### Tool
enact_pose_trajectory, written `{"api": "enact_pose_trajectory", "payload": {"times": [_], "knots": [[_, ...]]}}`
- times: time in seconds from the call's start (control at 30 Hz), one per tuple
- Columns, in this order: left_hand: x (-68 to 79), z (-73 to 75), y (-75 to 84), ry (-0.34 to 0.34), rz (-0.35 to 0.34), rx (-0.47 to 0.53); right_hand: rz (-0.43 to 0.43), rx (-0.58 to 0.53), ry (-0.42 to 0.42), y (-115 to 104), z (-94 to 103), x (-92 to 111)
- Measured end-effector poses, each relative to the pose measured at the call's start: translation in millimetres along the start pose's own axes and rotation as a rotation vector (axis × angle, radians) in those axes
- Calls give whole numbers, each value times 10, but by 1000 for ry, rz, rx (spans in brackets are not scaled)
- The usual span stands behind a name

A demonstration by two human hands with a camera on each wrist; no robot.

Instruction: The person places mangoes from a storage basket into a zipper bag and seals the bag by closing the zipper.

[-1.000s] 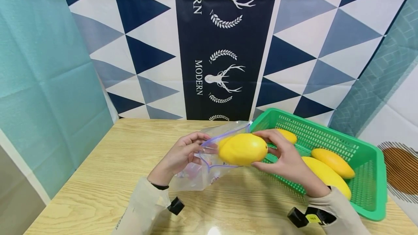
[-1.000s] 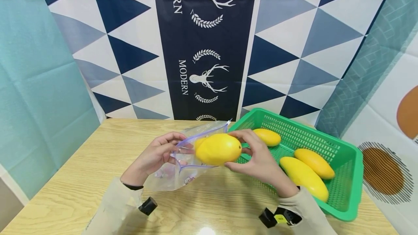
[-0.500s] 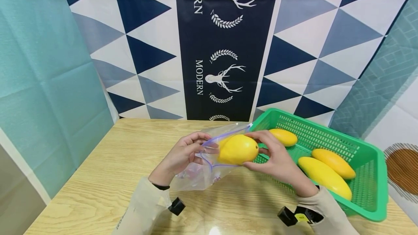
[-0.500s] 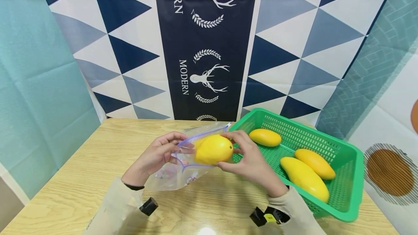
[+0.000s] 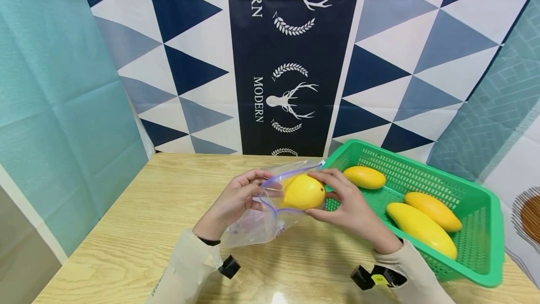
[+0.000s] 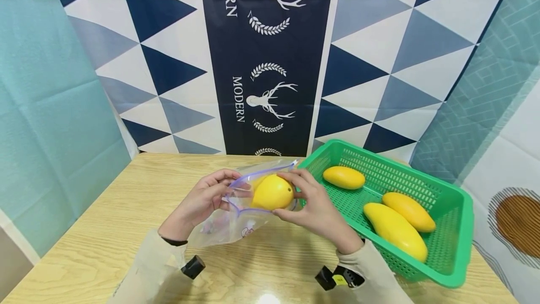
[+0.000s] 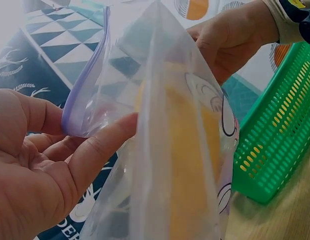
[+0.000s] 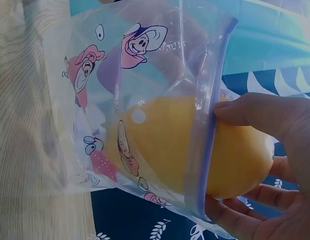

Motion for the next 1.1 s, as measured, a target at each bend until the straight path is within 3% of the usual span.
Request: {"api": "enact_pose_trajectory", "payload": {"times": [0.47,0.73,1.1], "knots": [[-13,-33,-8,-3,1,36,47,-87,-113,-13,-156,-3],[-21,-25,-10,-13,-37,45,54,-103,-191,-70,-229,-13],[-23,-6,-1,8,-38,31,104,15,-207,-224,-145,-25]]}}
Point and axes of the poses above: each hand's wrist, its own x-axis away from the middle knuckle, its own z-axis out of the back of the hand, y = z × x, the point moved 7 cm from there along -x, towards the middle knuckle, and after that the axes turned 5 degrees about -y, right-handed, at the moved point
